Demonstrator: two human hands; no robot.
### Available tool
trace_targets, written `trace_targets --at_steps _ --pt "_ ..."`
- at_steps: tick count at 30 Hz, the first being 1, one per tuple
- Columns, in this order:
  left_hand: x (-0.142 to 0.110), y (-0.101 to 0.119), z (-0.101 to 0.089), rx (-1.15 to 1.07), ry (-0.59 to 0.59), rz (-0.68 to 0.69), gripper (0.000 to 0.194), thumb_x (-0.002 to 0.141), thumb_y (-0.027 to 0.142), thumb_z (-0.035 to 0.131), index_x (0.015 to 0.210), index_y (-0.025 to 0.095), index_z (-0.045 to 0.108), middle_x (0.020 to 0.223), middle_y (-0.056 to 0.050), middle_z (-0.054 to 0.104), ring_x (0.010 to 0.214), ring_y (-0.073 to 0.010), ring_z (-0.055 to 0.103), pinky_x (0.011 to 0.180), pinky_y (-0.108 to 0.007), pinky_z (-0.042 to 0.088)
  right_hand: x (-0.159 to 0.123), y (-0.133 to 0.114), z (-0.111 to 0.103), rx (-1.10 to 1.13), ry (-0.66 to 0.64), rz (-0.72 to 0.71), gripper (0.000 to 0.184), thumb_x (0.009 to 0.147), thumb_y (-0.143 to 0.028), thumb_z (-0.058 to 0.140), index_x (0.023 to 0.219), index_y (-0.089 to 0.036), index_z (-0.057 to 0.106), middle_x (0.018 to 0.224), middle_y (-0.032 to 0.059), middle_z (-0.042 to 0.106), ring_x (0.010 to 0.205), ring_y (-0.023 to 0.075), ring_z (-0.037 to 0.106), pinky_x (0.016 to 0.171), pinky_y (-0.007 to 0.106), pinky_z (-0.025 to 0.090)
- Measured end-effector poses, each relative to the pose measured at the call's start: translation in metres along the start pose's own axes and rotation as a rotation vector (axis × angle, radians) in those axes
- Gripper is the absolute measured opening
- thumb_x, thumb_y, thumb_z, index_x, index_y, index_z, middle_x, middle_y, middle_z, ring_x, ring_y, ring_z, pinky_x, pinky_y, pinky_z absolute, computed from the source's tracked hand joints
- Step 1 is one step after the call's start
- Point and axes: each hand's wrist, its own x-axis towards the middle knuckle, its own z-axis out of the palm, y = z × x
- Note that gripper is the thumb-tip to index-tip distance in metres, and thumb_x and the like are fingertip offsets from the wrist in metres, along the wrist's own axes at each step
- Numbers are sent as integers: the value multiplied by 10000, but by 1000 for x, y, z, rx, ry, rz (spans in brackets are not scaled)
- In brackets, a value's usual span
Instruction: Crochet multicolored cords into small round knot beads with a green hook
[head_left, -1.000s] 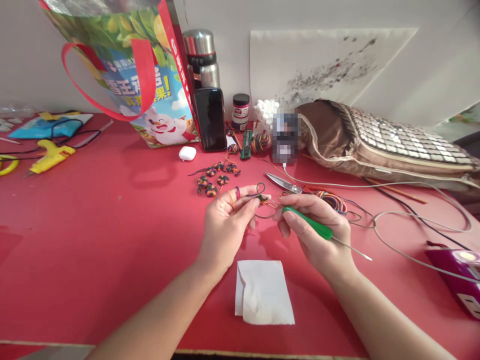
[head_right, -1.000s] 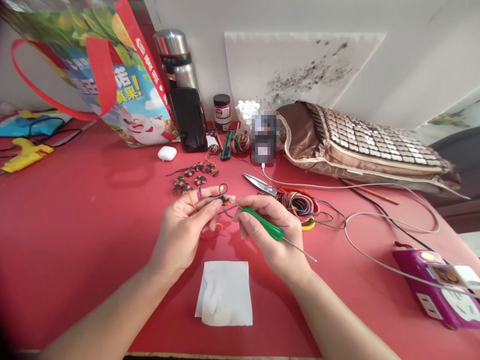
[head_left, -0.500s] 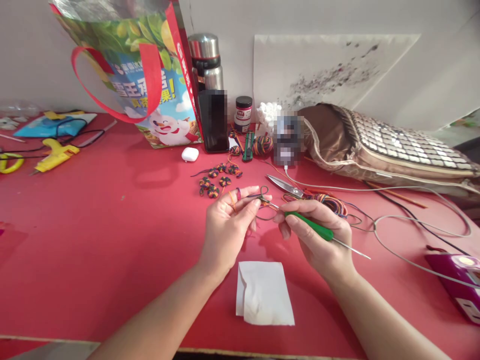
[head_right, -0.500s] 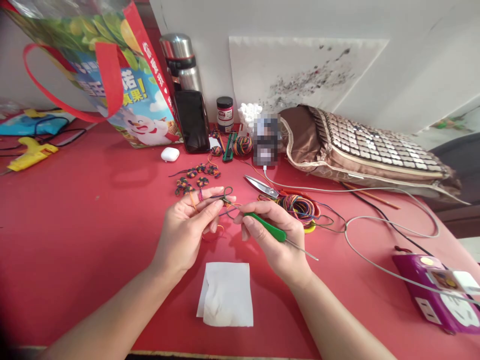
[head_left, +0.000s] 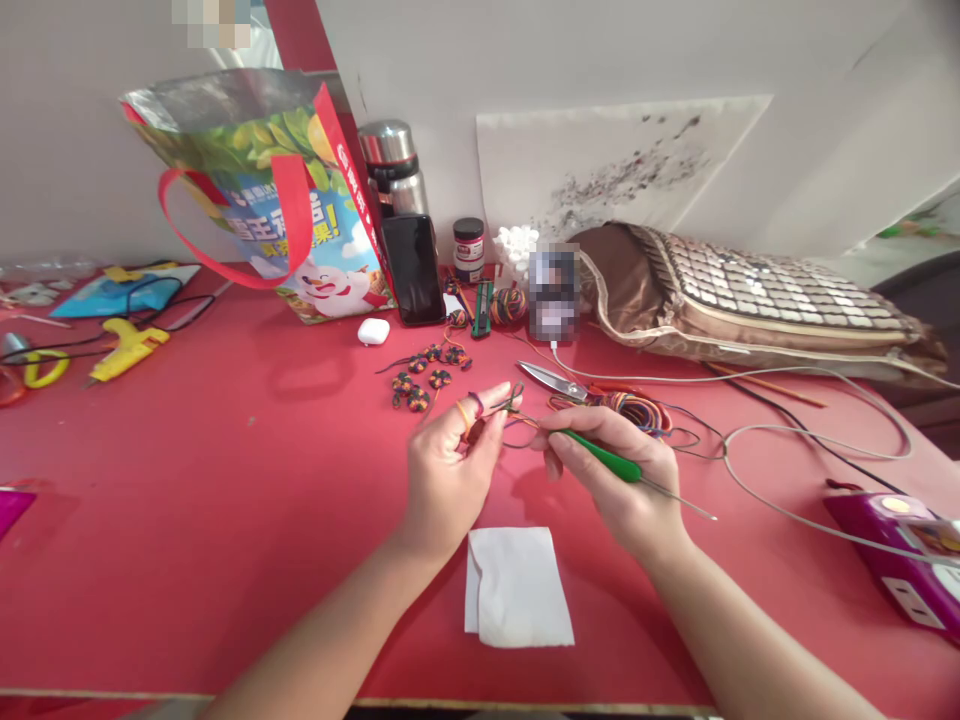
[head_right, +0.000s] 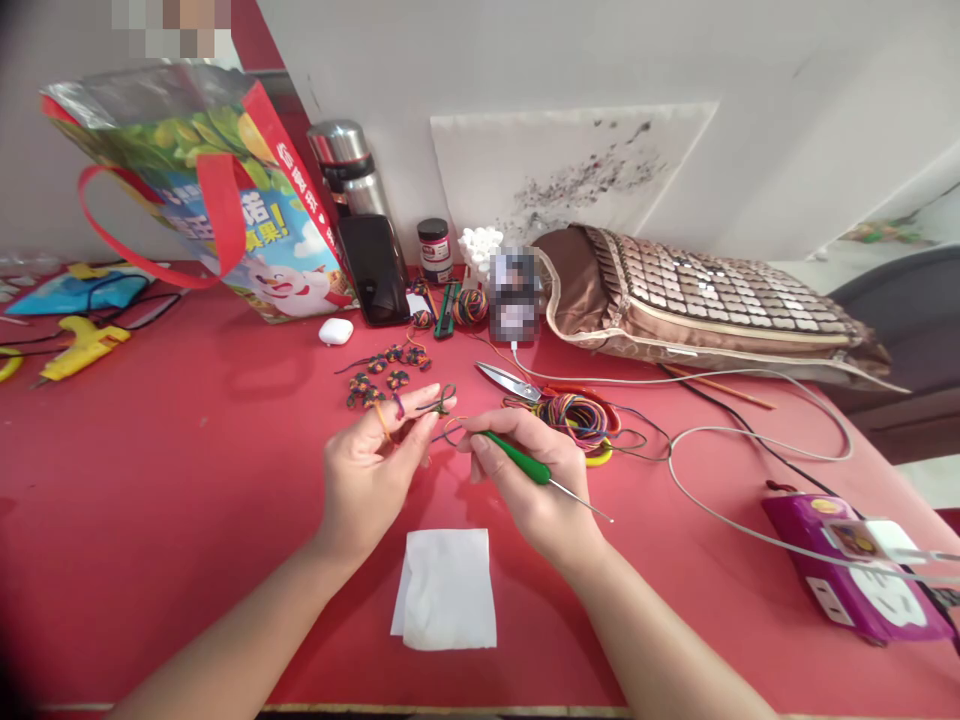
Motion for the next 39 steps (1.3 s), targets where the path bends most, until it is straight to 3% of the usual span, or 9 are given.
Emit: trace_targets --at_steps 4,8,11,16,22,26,29,33,39 --pt "1 -7 -3 282 -14 452 291 998 76 693 1238 176 825 1017 -91 886 805 -187 839 754 -276 681 -5 3 0 -101 -10 -63 159 987 -142 726 1022 -233 852 815 33 834 609 141 725 584 261 637" --pt "8 -1 -8 416 -89 554 373 1003 44 639 1285 207 820 1078 -104 883 922 -234 859 858 -338 696 -7 3 2 -116 7 -77 119 995 -182 738 1028 -228 842 830 39 834 625 144 734 606 267 632" --pt "20 11 -7 408 -139 505 336 1014 75 633 1254 199 834 1096 -115 882 949 -254 861 880 -363 691 2 -7 5 31 78 4 78 971 -209 765 999 -217 837 803 44 827 623 147 736 618 272 640" --pt "45 24 8 177 9 207 223 963 177 732 1122 247 872 994 -67 888 737 -186 791 787 -320 646 28 -23 13 272 143 129 73 895 -248 803 941 -193 806 786 45 802 592 145 706 550 272 611" --pt "58 20 22 -231 64 -183 295 933 264 762 1212 190 825 1052 -89 884 599 -118 649 594 -249 548 42 -22 17 -275 53 -184 115 980 -220 703 1039 -213 801 725 4 761 651 160 722 655 310 610" --pt "55 2 17 -80 119 -101 268 950 268 753 1199 218 839 1041 -91 882 673 -156 706 687 -290 588 50 -17 19 -304 -13 -181 127 960 -213 709 1034 -200 811 780 22 788 662 158 728 652 306 587" --pt "52 -12 11 124 128 85 200 966 259 737 1121 241 863 1088 -115 880 890 -238 806 906 -385 631 58 -10 25 -56 23 4 91 928 -254 744 962 -186 795 779 39 794 616 158 709 618 309 598" --pt "50 -21 8 175 119 140 191 961 236 719 1067 258 875 992 -103 876 863 -245 809 903 -382 634 58 4 33 189 85 144 126 894 -305 789 920 -186 759 773 51 790 602 167 707 602 318 623" --pt "48 -14 18 -173 197 -224 251 900 277 807 1140 216 845 1016 -81 875 621 -125 663 649 -267 569 45 16 31 -410 -19 -326 151 1025 -205 641 1066 -249 780 865 63 809 759 208 774 764 361 656"
